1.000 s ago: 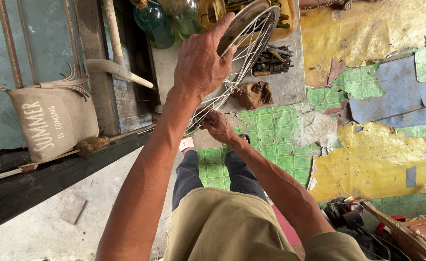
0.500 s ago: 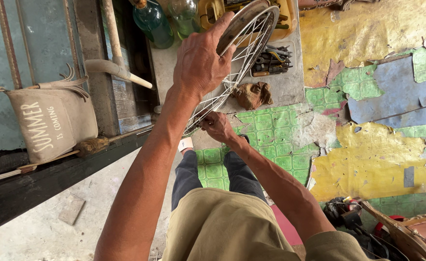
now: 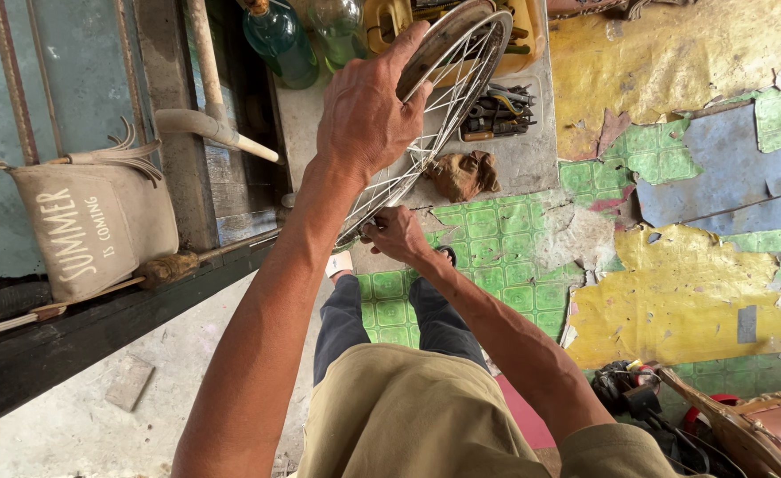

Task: The person wipes a bicycle wheel rim with a cloth, then uses a spoke wrench to tighten the nipples on the wheel spokes. The wheel is held in one hand while the other hand turns the wrench on each spoke nipple in sequence.

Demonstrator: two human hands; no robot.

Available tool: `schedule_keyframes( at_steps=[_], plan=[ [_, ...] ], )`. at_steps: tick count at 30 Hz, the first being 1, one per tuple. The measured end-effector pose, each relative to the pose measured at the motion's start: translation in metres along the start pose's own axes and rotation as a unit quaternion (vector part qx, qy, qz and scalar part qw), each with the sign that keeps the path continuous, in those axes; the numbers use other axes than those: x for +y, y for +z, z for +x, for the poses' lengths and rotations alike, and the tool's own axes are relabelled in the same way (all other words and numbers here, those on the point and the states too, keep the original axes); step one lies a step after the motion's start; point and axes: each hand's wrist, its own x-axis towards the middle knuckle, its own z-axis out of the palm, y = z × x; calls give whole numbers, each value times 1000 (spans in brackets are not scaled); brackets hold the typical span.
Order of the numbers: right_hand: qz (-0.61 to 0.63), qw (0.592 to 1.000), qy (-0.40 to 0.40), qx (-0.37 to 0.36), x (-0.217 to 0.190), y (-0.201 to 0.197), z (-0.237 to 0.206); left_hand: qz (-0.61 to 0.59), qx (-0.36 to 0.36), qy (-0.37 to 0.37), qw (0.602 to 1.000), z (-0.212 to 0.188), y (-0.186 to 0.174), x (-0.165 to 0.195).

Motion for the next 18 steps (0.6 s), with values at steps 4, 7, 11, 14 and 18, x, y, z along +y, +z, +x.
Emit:
schedule_keyframes(
  at_steps=[4,7,11,14,18],
  plan=[
    [38,999,-3,0,5,1,-1,-17,-32,-25,999,-1,-1,-1],
    [55,998,11,-2,5,0,0,-19,-7,0,1000,0,-1,-3],
    [8,1000,17,-11,3,-1,2,27,49,43,998,-1,2,-3],
    [37,998,-42,-12,5,-3,0,-1,6,9,1000,-1,1,-3],
    [1,998,-62,18,7,-2,-3,1,10,10,1000,-1,0,-1]
  ],
)
